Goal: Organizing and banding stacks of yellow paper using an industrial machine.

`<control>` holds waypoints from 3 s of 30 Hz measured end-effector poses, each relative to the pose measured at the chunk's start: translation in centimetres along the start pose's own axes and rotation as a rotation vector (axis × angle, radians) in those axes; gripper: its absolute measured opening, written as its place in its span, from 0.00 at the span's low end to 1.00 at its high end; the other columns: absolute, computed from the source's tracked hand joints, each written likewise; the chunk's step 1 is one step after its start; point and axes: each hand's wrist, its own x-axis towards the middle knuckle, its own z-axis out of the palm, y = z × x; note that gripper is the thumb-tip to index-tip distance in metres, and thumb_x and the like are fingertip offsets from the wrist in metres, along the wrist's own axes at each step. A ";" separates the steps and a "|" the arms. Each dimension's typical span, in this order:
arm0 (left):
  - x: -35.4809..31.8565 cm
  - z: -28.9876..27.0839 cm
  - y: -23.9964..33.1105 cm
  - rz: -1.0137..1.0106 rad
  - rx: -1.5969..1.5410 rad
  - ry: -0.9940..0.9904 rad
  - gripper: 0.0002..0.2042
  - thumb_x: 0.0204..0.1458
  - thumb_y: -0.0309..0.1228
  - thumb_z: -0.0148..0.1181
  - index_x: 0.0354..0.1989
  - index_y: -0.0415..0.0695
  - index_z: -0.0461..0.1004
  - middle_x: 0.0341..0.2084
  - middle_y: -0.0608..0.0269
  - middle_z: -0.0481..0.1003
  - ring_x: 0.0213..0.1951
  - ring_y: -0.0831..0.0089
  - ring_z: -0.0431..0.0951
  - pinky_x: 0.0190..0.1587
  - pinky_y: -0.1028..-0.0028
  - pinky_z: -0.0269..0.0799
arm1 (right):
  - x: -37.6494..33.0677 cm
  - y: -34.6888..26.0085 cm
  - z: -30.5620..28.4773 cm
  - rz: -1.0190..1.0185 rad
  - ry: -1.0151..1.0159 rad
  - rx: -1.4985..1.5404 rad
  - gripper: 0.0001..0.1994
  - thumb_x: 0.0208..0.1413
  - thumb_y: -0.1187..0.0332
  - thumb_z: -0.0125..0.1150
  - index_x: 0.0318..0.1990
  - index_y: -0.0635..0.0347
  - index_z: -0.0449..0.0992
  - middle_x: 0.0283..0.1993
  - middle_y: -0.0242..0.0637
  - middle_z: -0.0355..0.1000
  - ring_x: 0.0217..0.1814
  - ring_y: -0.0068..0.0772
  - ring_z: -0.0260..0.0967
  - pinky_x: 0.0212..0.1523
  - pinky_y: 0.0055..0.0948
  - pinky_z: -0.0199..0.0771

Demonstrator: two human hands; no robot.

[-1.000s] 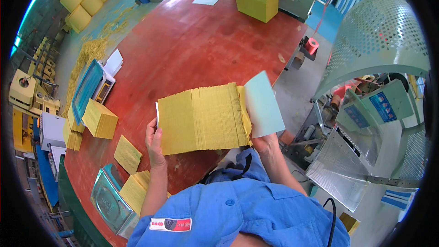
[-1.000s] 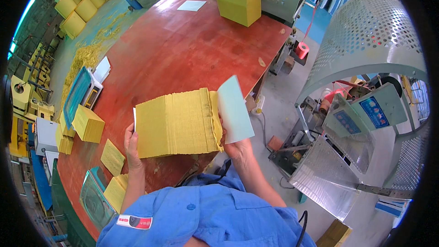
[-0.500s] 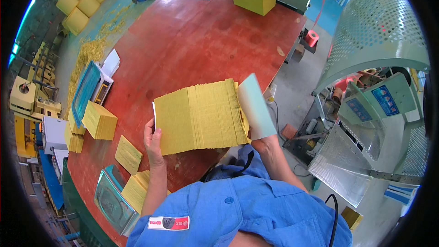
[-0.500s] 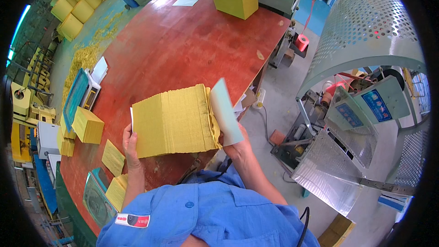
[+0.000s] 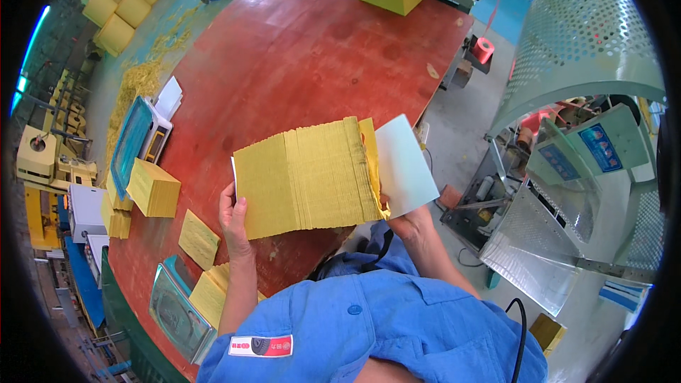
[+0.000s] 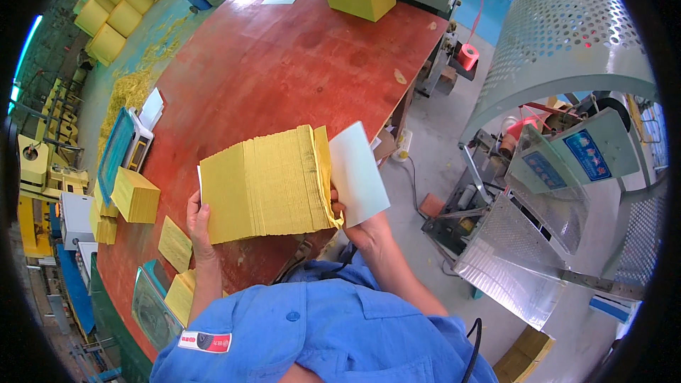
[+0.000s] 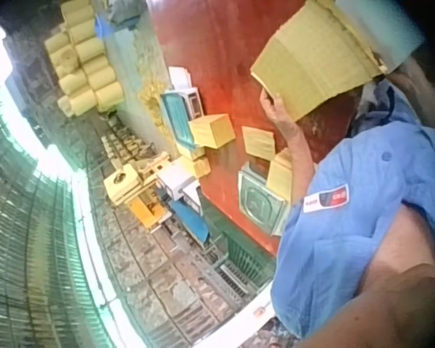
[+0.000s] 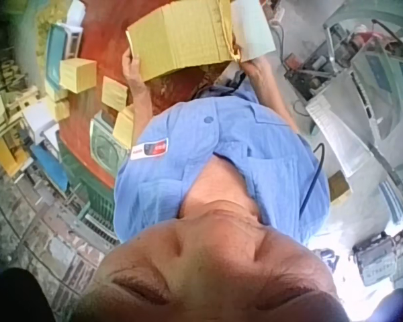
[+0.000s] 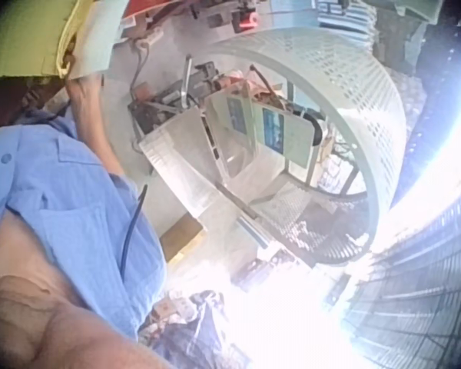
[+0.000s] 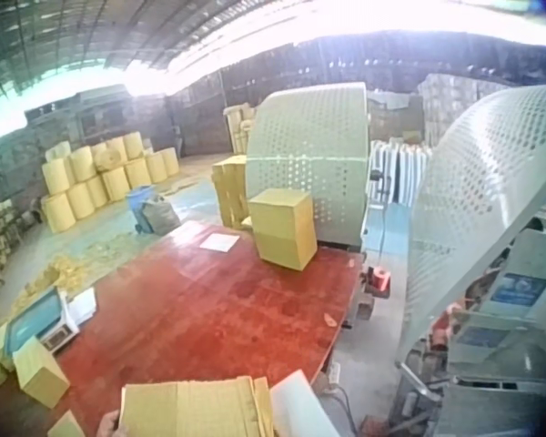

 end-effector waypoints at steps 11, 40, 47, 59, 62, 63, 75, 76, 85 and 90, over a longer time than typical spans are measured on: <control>-0.3 -0.1 -0.2 -0.009 -0.033 0.024 0.20 0.58 0.32 0.55 0.56 0.36 0.66 0.49 0.58 0.73 0.50 0.72 0.74 0.55 0.69 0.70 | 2.3 1.0 -1.9 -0.705 0.105 -1.208 0.12 0.55 0.80 0.53 0.45 0.68 0.79 0.42 0.36 0.76 0.41 0.29 0.73 0.44 0.24 0.71; 0.0 0.2 1.4 -0.102 -0.022 0.030 0.17 0.61 0.33 0.51 0.55 0.37 0.67 0.46 0.59 0.75 0.47 0.74 0.75 0.52 0.73 0.71 | -0.3 -2.6 4.2 -0.282 -0.148 -1.308 0.27 0.67 0.51 0.50 0.61 0.65 0.69 0.51 0.43 0.75 0.49 0.32 0.74 0.49 0.31 0.74; 0.1 0.2 1.1 -0.098 -0.046 0.030 0.16 0.60 0.32 0.53 0.54 0.37 0.69 0.45 0.60 0.75 0.46 0.76 0.76 0.50 0.73 0.72 | -0.5 -5.1 5.0 -0.177 -0.299 -1.426 0.20 0.64 0.64 0.49 0.57 0.70 0.71 0.49 0.42 0.75 0.52 0.29 0.70 0.54 0.29 0.69; 0.1 -0.3 0.5 -0.091 -0.052 0.041 0.16 0.61 0.33 0.52 0.54 0.37 0.70 0.45 0.60 0.76 0.45 0.75 0.76 0.50 0.72 0.73 | -2.0 -3.4 7.6 -0.236 -0.213 -1.718 0.18 0.64 0.69 0.47 0.56 0.71 0.71 0.42 0.44 0.77 0.44 0.33 0.73 0.48 0.33 0.72; 0.0 -0.1 0.8 -0.112 -0.121 0.043 0.16 0.64 0.35 0.46 0.53 0.38 0.70 0.44 0.61 0.75 0.44 0.74 0.76 0.48 0.72 0.73 | -1.2 -2.8 5.7 -0.387 -0.268 -1.643 0.19 0.67 0.64 0.48 0.57 0.68 0.72 0.44 0.42 0.77 0.45 0.31 0.73 0.47 0.31 0.72; 0.3 -0.6 0.4 -0.113 -0.119 0.042 0.16 0.64 0.35 0.46 0.53 0.38 0.70 0.44 0.61 0.75 0.44 0.74 0.76 0.48 0.72 0.73 | -1.1 -3.0 5.5 -0.387 -0.266 -1.641 0.19 0.67 0.64 0.48 0.57 0.68 0.72 0.44 0.42 0.77 0.45 0.31 0.73 0.47 0.31 0.72; 0.3 1.0 -1.0 -0.278 -0.226 -0.039 0.17 0.66 0.35 0.40 0.55 0.41 0.69 0.48 0.60 0.73 0.50 0.69 0.75 0.52 0.69 0.72 | 2.4 3.0 1.0 -0.901 -0.080 -1.431 0.16 0.65 0.68 0.49 0.58 0.62 0.71 0.47 0.50 0.74 0.52 0.48 0.72 0.54 0.35 0.69; 0.1 1.5 -1.2 -0.328 -0.272 -0.030 0.18 0.67 0.36 0.39 0.57 0.41 0.68 0.50 0.60 0.73 0.50 0.68 0.75 0.52 0.67 0.72 | 1.9 2.8 0.7 -0.919 -0.071 -1.426 0.16 0.65 0.68 0.49 0.58 0.62 0.71 0.47 0.50 0.74 0.52 0.48 0.72 0.54 0.35 0.69; -10.5 12.1 -0.8 -0.504 -0.363 -0.365 0.19 0.69 0.41 0.37 0.60 0.44 0.65 0.52 0.60 0.72 0.53 0.66 0.73 0.55 0.64 0.72 | -13.6 -4.1 -5.8 -0.897 0.255 -1.348 0.17 0.63 0.67 0.49 0.59 0.56 0.71 0.51 0.49 0.73 0.54 0.52 0.69 0.56 0.41 0.68; -17.4 20.9 -3.3 -0.421 -0.219 -0.688 0.20 0.68 0.43 0.39 0.60 0.45 0.66 0.51 0.64 0.72 0.53 0.69 0.73 0.54 0.68 0.70 | -25.0 -9.7 -12.2 -0.928 0.490 -1.158 0.18 0.63 0.68 0.49 0.59 0.54 0.72 0.48 0.48 0.74 0.53 0.47 0.70 0.56 0.38 0.68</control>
